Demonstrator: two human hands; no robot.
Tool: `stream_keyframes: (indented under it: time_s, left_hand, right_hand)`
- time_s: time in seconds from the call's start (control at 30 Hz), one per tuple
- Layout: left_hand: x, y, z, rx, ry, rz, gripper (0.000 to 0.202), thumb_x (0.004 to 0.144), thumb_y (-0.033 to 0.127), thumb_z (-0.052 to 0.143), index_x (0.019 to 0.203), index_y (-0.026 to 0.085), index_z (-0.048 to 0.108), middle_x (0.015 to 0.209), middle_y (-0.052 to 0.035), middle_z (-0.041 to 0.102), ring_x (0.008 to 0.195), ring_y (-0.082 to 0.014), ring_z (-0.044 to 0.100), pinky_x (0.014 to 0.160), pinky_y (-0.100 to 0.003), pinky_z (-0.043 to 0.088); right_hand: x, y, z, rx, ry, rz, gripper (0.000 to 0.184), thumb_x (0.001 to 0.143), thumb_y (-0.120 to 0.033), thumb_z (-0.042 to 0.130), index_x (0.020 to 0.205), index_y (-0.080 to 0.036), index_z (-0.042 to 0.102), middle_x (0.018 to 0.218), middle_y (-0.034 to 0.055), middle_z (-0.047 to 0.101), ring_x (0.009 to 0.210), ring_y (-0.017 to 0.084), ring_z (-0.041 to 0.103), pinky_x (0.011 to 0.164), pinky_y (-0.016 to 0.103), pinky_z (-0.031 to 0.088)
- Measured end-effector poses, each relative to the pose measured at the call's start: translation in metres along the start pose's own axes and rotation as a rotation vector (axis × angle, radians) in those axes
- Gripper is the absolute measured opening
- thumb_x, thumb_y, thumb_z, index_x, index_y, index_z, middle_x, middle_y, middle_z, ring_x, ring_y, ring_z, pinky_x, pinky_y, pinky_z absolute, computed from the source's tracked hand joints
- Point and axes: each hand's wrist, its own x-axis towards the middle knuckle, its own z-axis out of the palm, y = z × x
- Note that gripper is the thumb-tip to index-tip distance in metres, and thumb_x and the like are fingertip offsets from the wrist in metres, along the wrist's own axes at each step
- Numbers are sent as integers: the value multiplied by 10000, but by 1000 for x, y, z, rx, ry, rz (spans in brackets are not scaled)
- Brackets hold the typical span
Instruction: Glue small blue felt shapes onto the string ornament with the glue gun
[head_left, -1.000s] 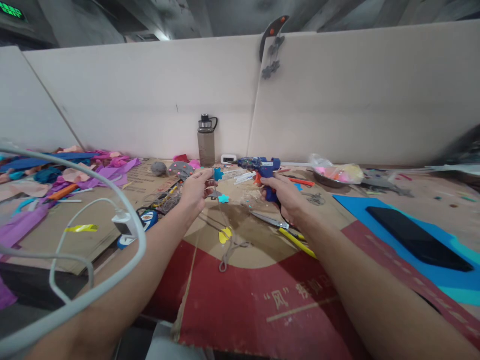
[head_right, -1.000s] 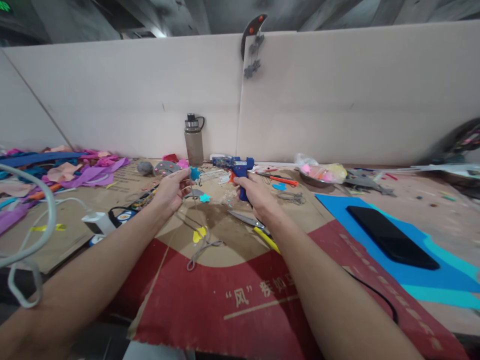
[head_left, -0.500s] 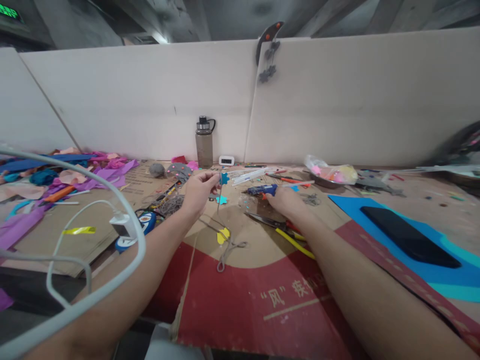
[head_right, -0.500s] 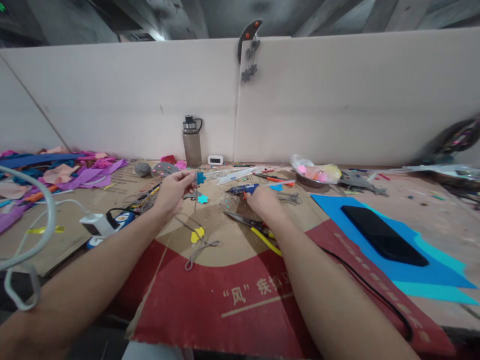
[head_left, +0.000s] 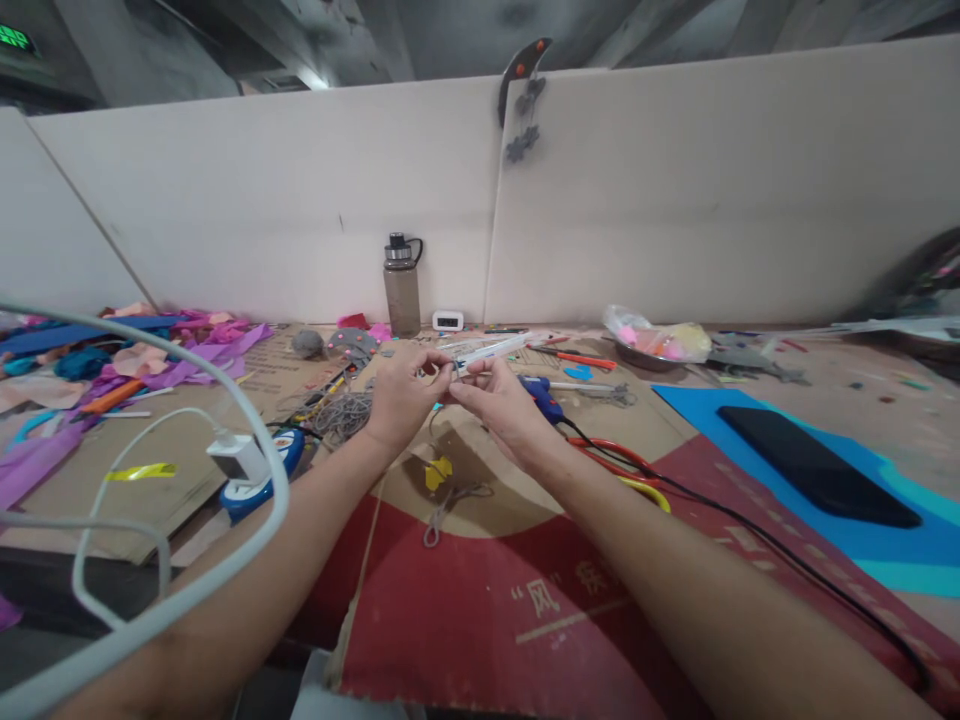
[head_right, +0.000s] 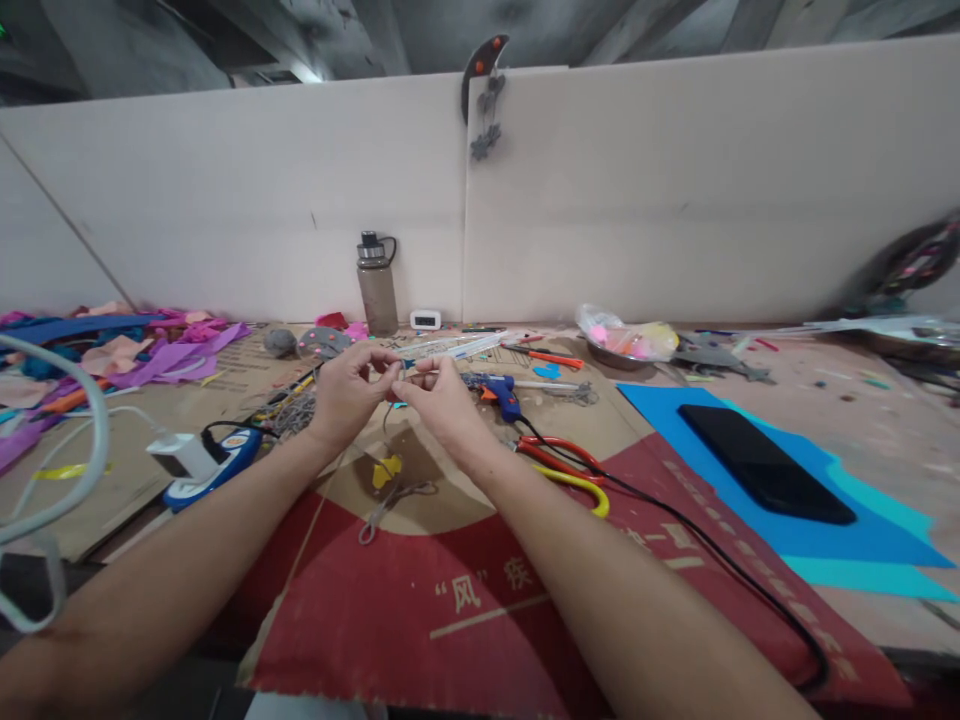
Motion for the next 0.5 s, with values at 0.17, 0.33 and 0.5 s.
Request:
stream_keyframes:
  time_s: [0.17, 0.33, 0.5]
  left_hand:
    - [0, -2, 3, 41, 3, 26, 69, 735, 180, 598, 760, 172, 661, 689, 2, 628, 572, -96, 515, 559, -220, 406]
    - [-2, -2, 6, -59, -43, -72, 95, 755, 238, 603, 779, 158, 650, 672, -1, 640, 576, -96, 570, 550, -208, 441]
    - [-3, -2, 8, -222, -90, -158, 181, 760, 284, 618, 874, 147, 649, 732, -23, 676, 614, -119, 635, 573, -220, 498]
  right_hand:
    - [1, -2, -6, -183, 83, -89, 238, 723, -310, 598, 869, -230, 429, 660, -84, 452, 513, 79, 435, 542, 247, 414]
    - [1, -10, -11, -456, 153, -297, 86, 770, -277, 545, 794, -204, 505, 663, -44, 458, 597, 106, 414, 565, 244, 347]
    - [1, -11, -11, -520, 173, -345, 80, 783, -272, 533, 761, -195, 533, 662, -29, 486, 614, 115, 417, 581, 248, 331]
